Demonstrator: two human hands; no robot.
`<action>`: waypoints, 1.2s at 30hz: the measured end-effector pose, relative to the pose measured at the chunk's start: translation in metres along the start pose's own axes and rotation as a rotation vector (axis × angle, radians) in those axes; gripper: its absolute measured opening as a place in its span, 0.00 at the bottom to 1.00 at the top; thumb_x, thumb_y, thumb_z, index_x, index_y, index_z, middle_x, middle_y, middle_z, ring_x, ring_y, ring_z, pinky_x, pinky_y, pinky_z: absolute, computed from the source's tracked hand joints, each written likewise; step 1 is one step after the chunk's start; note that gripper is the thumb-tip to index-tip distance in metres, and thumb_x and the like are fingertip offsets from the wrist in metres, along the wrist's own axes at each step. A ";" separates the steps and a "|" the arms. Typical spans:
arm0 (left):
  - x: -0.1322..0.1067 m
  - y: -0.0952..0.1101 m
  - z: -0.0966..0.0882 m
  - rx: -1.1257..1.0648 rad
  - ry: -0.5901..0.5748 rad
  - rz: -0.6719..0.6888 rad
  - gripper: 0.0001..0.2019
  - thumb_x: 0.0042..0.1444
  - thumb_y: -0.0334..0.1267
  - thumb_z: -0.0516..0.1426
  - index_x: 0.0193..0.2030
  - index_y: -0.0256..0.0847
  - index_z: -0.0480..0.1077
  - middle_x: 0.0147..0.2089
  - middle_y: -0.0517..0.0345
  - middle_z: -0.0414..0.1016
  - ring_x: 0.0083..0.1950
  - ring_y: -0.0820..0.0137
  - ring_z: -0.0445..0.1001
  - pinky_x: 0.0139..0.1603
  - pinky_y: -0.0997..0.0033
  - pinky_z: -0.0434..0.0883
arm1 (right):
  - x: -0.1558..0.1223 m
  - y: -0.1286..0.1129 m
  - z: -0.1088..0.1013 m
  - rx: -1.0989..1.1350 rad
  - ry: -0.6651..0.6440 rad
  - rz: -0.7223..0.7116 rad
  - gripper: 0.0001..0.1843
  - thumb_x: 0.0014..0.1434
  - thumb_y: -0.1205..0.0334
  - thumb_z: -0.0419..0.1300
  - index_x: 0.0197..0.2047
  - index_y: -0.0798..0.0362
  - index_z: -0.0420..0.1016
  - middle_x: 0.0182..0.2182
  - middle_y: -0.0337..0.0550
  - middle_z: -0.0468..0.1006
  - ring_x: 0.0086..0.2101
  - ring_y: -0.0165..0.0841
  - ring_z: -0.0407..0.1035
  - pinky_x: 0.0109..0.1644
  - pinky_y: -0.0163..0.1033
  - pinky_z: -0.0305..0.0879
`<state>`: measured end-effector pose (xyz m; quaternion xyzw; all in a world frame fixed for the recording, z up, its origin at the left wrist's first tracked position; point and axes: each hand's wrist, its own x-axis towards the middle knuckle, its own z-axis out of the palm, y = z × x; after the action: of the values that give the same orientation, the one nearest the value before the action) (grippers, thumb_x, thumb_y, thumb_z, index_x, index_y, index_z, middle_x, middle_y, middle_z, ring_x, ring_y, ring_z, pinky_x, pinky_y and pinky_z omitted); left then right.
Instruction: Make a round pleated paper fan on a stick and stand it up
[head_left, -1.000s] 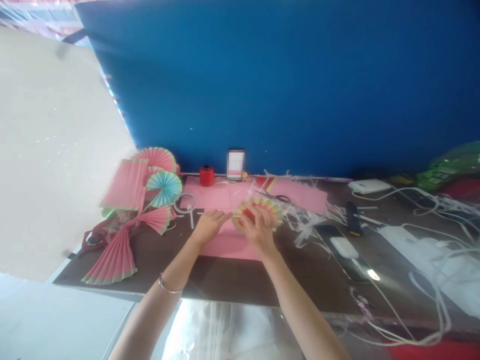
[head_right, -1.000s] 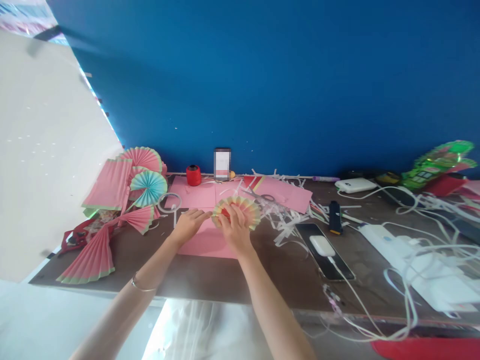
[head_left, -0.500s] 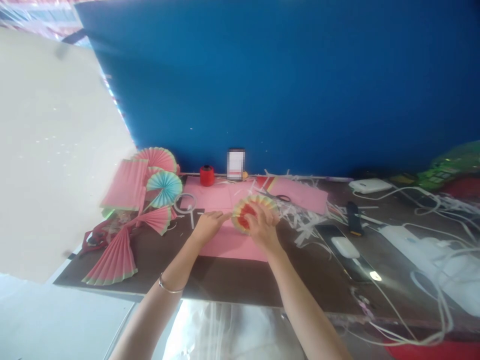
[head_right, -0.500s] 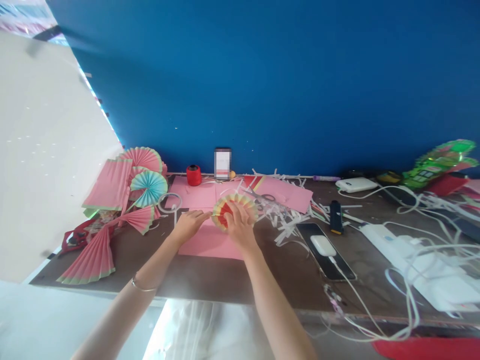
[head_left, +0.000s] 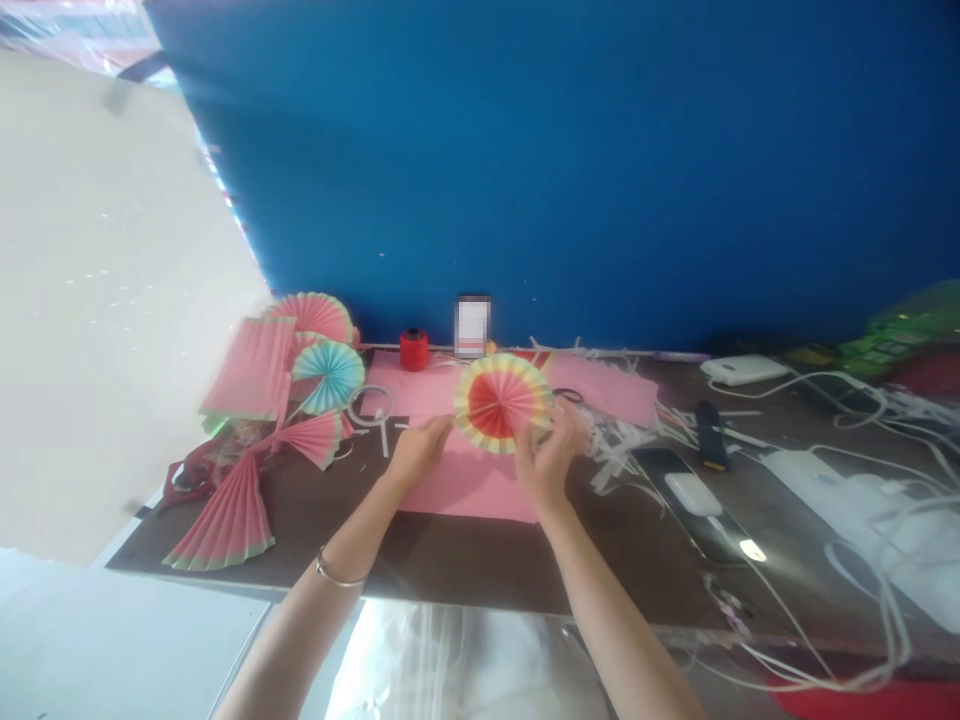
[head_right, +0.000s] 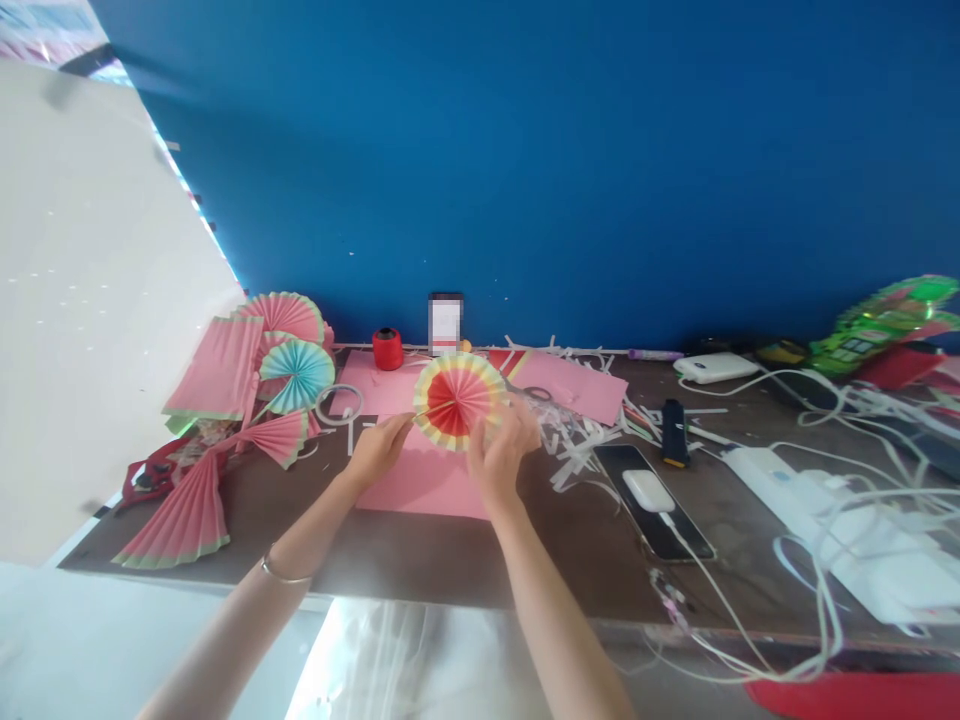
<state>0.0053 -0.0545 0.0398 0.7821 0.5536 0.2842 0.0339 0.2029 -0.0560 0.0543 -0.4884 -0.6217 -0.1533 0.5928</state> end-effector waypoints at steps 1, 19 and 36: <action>0.000 0.001 0.000 -0.022 0.004 -0.018 0.16 0.63 0.39 0.43 0.53 0.42 0.65 0.48 0.51 0.75 0.43 0.66 0.75 0.39 0.70 0.70 | 0.000 -0.001 0.000 0.067 -0.005 0.106 0.21 0.56 0.58 0.55 0.52 0.55 0.59 0.52 0.58 0.62 0.55 0.47 0.56 0.57 0.59 0.51; 0.001 -0.001 0.002 0.062 -0.112 -0.097 0.18 0.63 0.35 0.43 0.58 0.43 0.60 0.51 0.49 0.71 0.46 0.66 0.73 0.40 0.71 0.68 | 0.002 0.002 0.008 0.919 -0.308 0.920 0.29 0.44 0.53 0.66 0.51 0.51 0.69 0.40 0.46 0.77 0.40 0.41 0.72 0.41 0.46 0.69; 0.000 -0.002 0.004 0.039 0.009 -0.086 0.18 0.63 0.36 0.43 0.57 0.42 0.62 0.49 0.49 0.73 0.42 0.67 0.74 0.39 0.72 0.69 | -0.005 -0.001 0.009 0.114 -0.084 0.067 0.06 0.53 0.59 0.60 0.34 0.51 0.74 0.53 0.51 0.60 0.54 0.45 0.57 0.50 0.53 0.65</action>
<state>0.0054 -0.0523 0.0359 0.7567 0.5924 0.2750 0.0285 0.1962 -0.0520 0.0477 -0.4803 -0.6370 -0.0773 0.5980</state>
